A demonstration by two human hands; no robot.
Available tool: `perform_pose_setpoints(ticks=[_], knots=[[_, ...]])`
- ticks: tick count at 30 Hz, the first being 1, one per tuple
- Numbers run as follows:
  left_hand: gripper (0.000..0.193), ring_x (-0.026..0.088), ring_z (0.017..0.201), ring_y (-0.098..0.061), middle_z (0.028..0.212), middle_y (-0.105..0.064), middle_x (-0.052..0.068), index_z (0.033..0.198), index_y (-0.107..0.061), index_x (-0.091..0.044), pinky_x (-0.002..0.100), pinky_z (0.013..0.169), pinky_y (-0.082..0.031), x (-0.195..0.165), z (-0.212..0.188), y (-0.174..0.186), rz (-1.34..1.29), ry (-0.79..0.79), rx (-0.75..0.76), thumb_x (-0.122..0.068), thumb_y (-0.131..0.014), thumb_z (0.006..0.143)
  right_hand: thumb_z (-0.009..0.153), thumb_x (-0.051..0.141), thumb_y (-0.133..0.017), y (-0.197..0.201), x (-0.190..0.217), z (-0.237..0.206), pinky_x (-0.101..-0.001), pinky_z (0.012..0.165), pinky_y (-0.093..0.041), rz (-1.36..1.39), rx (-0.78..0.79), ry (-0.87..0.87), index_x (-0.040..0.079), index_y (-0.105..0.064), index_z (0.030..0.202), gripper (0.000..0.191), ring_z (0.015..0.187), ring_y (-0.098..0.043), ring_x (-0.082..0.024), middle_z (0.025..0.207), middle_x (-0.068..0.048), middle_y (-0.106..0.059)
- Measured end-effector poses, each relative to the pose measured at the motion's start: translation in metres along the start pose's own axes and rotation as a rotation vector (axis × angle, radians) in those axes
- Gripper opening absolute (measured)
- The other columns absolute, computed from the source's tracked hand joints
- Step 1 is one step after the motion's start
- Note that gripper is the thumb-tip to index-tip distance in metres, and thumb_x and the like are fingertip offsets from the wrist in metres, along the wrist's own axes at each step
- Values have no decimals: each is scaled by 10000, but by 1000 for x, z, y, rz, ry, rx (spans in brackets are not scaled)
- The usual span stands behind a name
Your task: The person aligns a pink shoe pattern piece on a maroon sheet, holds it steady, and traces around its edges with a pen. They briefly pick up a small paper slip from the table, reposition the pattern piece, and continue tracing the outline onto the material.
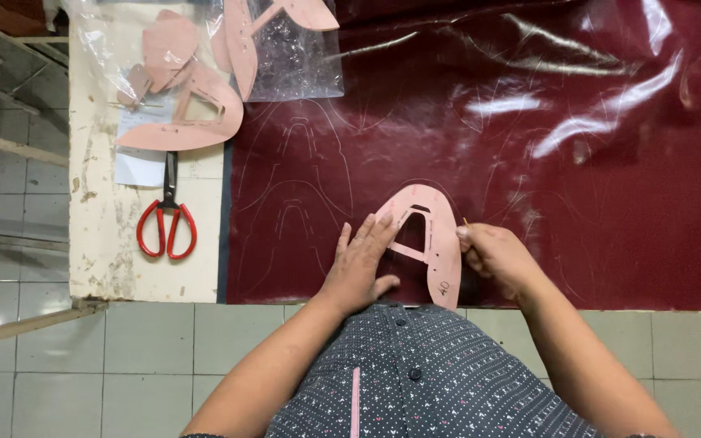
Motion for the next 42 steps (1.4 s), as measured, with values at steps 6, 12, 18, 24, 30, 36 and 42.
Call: perform_pose_setpoints(ticks=[6, 12, 18, 24, 30, 36, 42], knots=[[502, 361, 1468, -514, 1549, -529, 267, 1548, -452, 22, 433, 1231, -402, 6, 11, 27, -340, 108, -375, -35, -468, 1049, 965, 357, -531, -24, 49, -10, -188, 408, -336, 346, 159, 170, 18, -676, 1226, 452, 545, -513, -60, 974, 21, -802], [590, 248, 1184, -612, 1317, -608, 246, 1524, -245, 31, 320, 1036, -485, -14, 50, -10, -1072, 192, -317, -156, -484, 1019, 992, 227, -667, -64, 30, -4, -234, 541, -495, -5, 144, 183, -7, -678, 1131, 272, 601, -575, -85, 852, -107, -691], [437, 268, 1276, -670, 1338, -706, 104, 1390, -626, -72, 360, 1130, -493, 15, 39, 1, -340, 322, -222, -213, -602, 977, 857, 185, -729, 18, 69, 13, -261, 691, -564, -244, -286, 450, 21, -565, 1224, 435, 800, -704, -105, 940, -63, -753], [588, 382, 1491, -275, 1558, -418, 196, 1396, -597, -63, 575, 1175, -108, 47, 42, 42, 230, 226, -348, -250, -715, 851, 897, 269, -775, 34, 105, 15, -377, 828, -529, -674, -460, 600, 51, -653, 1358, 525, 950, -699, -228, 1090, -120, -726], [472, 330, 1523, -301, 1587, -424, 125, 1321, -676, -144, 573, 1231, -111, 60, 39, 43, 102, 221, -348, -275, -718, 870, 898, 323, -796, 38, 96, 24, -409, 816, -538, -735, -606, 592, 65, -716, 1176, 388, 896, -680, -272, 1013, -123, -698], [432, 321, 1530, -301, 1594, -424, 120, 1320, -691, -152, 573, 1233, -116, 64, 41, 41, 109, 229, -346, -215, -680, 892, 960, 210, -713, 64, 91, 29, -374, 880, -534, -740, -598, 624, 133, -794, 1179, 246, 962, -671, -246, 1054, -110, -681], [431, 316, 1527, -299, 1595, -421, 114, 1339, -670, -166, 570, 1230, -120, 66, 40, 37, 124, 228, -328, -144, -633, 910, 946, 87, -708, 66, 83, 33, -285, 897, -508, -556, -368, 597, 109, -770, 1183, 246, 982, -630, -161, 1075, -55, -628]])
Point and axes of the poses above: each hand's wrist, its own z-axis towards the middle knuckle, its own y-axis out of the back of the hand, x = y × z, the point moved 10 cm from there along z, towards the middle knuckle
